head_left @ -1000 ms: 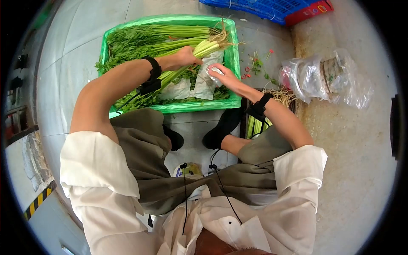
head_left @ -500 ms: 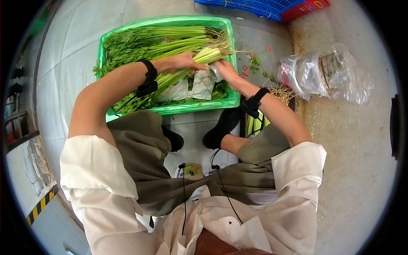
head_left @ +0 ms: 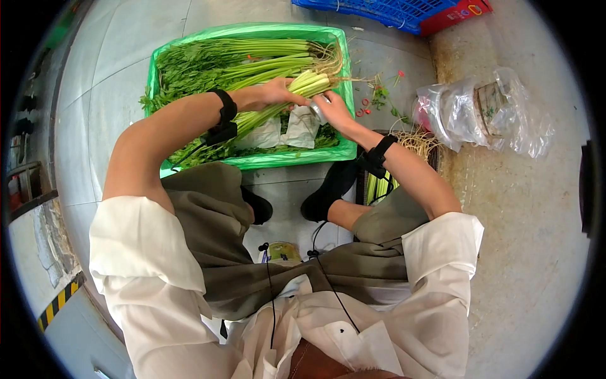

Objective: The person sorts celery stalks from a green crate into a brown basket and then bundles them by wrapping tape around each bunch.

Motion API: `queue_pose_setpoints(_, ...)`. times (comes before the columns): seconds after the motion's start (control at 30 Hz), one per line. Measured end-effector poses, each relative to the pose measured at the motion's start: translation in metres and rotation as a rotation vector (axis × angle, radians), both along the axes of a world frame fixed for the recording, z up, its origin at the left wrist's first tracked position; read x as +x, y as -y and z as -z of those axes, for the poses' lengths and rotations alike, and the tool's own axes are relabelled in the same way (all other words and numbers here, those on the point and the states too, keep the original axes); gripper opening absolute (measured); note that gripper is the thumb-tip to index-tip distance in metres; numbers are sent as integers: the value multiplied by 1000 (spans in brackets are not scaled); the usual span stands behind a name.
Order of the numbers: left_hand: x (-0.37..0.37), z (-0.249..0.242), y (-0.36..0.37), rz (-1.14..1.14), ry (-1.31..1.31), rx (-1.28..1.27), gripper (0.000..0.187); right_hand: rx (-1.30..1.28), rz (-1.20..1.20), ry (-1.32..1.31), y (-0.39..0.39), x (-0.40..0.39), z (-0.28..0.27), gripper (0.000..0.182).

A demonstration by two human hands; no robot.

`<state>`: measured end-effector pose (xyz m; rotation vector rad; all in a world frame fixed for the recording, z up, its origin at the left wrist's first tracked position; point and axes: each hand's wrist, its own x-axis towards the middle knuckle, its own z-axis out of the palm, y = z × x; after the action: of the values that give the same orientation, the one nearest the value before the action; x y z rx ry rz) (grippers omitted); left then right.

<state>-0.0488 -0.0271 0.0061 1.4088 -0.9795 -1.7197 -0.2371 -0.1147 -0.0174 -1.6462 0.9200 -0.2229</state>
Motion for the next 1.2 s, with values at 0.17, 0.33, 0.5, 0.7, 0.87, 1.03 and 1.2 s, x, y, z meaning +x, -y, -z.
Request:
queue_pose_setpoints(0.17, 1, 9, 3, 21, -11, 75, 33, -20, -69, -44, 10, -6, 9, 43)
queue_pose_setpoints(0.33, 3, 12, 7, 94, -45, 115, 33, 32, -38, -31, 5, -8, 7, 43)
queue_pose_setpoints(0.5, -2, 21, 3, -23, -83, 22, 36, 27, -28, 2, 3, -5, 4, 43)
queue_pose_setpoints(0.7, 2, 14, 2, -81, -54, 56, 36, 11, 0, 32, -1, -5, 7, 54)
queue_pose_setpoints(0.87, 5, 15, 4, -99, -10, 29, 33, -73, 73, -137, 4, -9, 6, 63)
queue_pose_setpoints(1.03, 4, 30, 12, -150, 61, 55, 33, 284, -66, -178, 8, -14, -29, 60)
queue_pose_setpoints(1.2, -1, 35, 13, -195, 175, 38, 40, 114, -224, -198, 12, -18, -62, 54)
